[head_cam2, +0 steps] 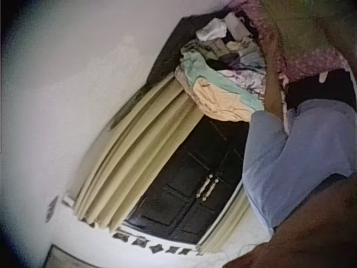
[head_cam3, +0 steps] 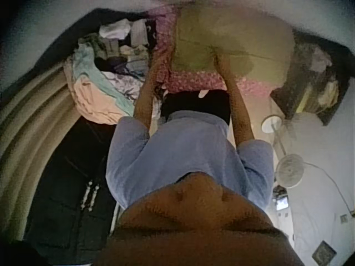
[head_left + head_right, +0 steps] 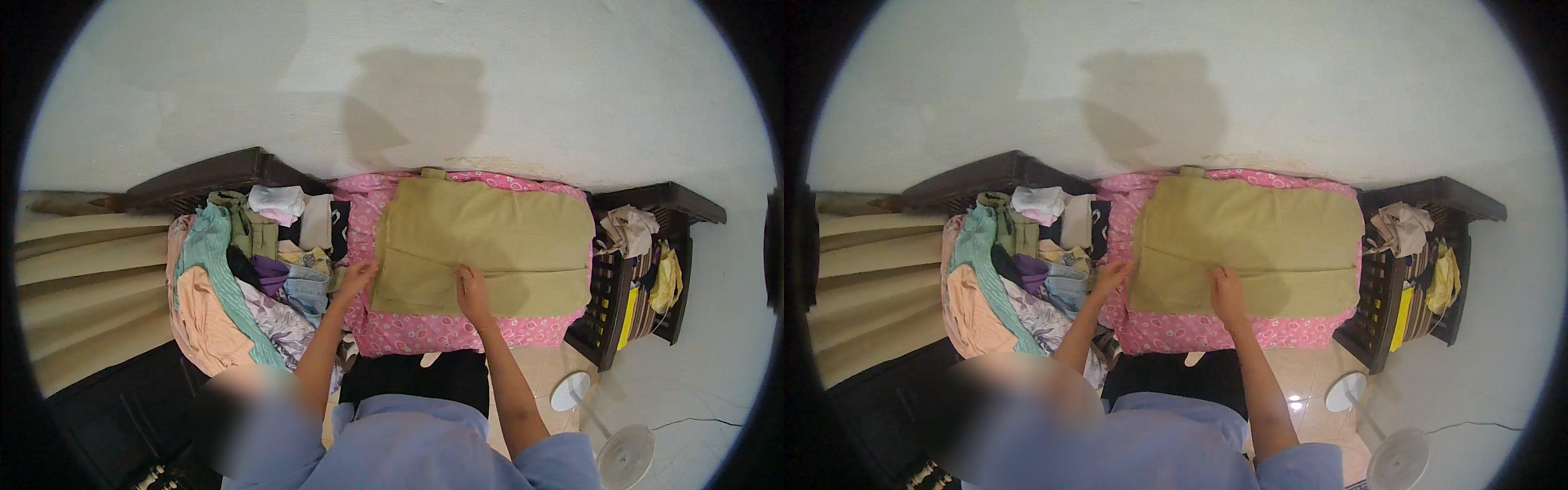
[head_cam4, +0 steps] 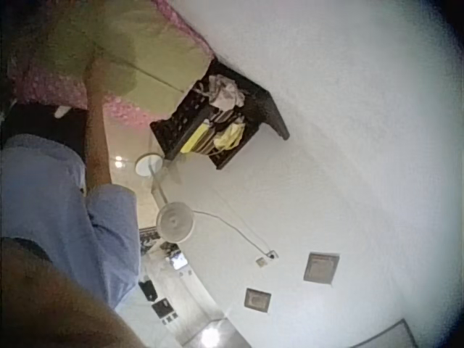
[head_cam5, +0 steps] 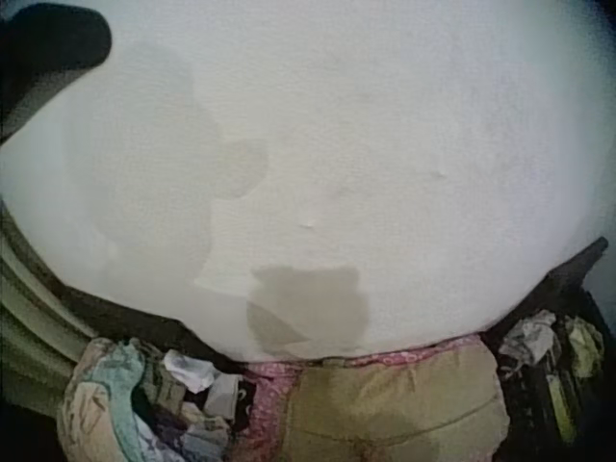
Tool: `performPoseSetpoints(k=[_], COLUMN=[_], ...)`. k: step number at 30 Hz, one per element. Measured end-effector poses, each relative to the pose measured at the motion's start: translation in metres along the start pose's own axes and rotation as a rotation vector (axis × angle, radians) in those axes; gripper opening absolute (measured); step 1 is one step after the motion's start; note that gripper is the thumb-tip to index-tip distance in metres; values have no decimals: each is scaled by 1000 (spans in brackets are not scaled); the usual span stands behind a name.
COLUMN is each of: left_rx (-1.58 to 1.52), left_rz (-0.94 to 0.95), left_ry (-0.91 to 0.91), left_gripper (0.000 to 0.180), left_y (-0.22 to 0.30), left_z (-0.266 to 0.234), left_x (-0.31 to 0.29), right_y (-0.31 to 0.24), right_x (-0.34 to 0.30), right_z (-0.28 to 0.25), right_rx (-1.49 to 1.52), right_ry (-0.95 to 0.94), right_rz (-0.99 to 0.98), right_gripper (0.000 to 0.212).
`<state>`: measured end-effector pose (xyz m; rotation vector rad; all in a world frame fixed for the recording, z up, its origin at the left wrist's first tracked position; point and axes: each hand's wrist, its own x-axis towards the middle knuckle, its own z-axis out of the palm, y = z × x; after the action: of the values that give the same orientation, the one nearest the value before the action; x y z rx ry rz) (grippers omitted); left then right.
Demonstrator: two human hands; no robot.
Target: The person folds several pieces of clothing one by one on a bed and places each folded item onto a nearby chair. The items include a green patterned cloth, a white shirt, a yellow shirt, and a beige shirt. The person smooths and aligns each item before folding and stacking them.
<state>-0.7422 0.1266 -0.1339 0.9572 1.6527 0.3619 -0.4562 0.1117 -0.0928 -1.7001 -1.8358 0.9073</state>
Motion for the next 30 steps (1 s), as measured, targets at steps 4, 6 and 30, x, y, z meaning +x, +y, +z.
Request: performPoseSetpoints(k=[4, 6, 30], left_rx=[-159, -10, 1007], left_rz=[134, 217, 811], left_ry=[155, 203, 135], left_gripper=[26, 28, 50], left_y=[-41, -16, 43], left_z=[34, 39, 90], left_x=[47, 49, -5], right_y=[0, 11, 64], right_x=[23, 28, -17], right_z=[17, 22, -6], right_rx=[-146, -241, -171], right_ry=[-27, -20, -102], right_rz=[53, 55, -380], right_gripper=[16, 15, 28])
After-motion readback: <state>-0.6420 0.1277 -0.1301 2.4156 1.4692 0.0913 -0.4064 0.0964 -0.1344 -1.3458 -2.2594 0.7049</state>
